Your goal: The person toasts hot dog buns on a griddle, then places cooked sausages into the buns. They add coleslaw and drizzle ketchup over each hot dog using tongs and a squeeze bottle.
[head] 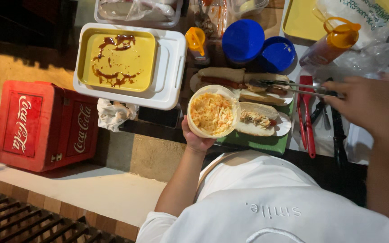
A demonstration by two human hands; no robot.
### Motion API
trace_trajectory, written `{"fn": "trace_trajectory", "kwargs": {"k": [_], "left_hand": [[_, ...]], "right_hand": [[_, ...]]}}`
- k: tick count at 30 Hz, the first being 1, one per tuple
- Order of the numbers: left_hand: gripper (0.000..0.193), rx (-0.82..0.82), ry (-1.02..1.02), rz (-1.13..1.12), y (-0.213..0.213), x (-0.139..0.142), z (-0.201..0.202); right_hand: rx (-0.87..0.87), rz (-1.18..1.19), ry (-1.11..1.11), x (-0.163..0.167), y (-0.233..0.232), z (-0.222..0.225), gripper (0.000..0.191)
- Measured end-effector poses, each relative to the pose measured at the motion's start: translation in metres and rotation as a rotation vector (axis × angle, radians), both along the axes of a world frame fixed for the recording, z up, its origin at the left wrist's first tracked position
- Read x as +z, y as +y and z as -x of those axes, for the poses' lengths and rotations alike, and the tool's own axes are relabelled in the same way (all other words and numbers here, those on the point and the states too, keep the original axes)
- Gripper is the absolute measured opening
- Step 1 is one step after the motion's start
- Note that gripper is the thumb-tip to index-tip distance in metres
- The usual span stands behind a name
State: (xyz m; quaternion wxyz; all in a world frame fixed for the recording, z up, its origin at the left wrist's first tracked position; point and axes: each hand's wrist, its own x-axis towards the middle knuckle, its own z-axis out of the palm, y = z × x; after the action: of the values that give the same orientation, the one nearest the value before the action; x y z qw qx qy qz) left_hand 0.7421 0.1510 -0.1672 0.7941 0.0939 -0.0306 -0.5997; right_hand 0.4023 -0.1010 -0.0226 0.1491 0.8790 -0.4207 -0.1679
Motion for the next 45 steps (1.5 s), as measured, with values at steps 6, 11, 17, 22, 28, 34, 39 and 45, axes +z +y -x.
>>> {"fn": "trace_trajectory", "kwargs": {"k": [6, 11, 17, 22, 28, 34, 39, 45], "left_hand": [[0.082, -0.014, 0.001, 0.003, -0.002, 0.005, 0.001], [0.082, -0.011, -0.011, 0.007, -0.005, 0.007, 0.002], [0.08, -0.019, -0.04, 0.035, -0.006, 0.011, 0.0], [0.08, -0.031, 0.002, 0.027, -0.004, 0.016, 0.0], [0.08, -0.05, 0.008, 0.055, -0.003, 0.016, 0.0], [0.078, -0.026, 0.012, 0.019, -0.002, 0.012, 0.0], [0.079, -0.012, -0.017, 0.041, 0.003, 0.015, -0.002], [0.081, -0.002, 0.0, 0.043, 0.008, 0.019, -0.004]], "right_hand": [[0.01, -0.061, 0.031, 0.003, -0.001, -0.01, 0.04], [0.046, -0.014, -0.039, 0.002, 0.004, -0.024, 0.046], [0.007, -0.048, 0.01, 0.004, -0.001, 0.006, 0.042], [-0.209, -0.165, -0.027, -0.005, -0.003, 0.028, 0.048], [-0.058, -0.081, -0.109, 0.016, 0.002, 0.019, 0.047], [-0.157, -0.164, 0.011, -0.001, 0.007, 0.011, 0.039], [0.03, -0.034, -0.243, -0.031, -0.018, 0.055, 0.05], [-0.107, -0.15, -0.267, -0.023, -0.016, 0.036, 0.042]]}}
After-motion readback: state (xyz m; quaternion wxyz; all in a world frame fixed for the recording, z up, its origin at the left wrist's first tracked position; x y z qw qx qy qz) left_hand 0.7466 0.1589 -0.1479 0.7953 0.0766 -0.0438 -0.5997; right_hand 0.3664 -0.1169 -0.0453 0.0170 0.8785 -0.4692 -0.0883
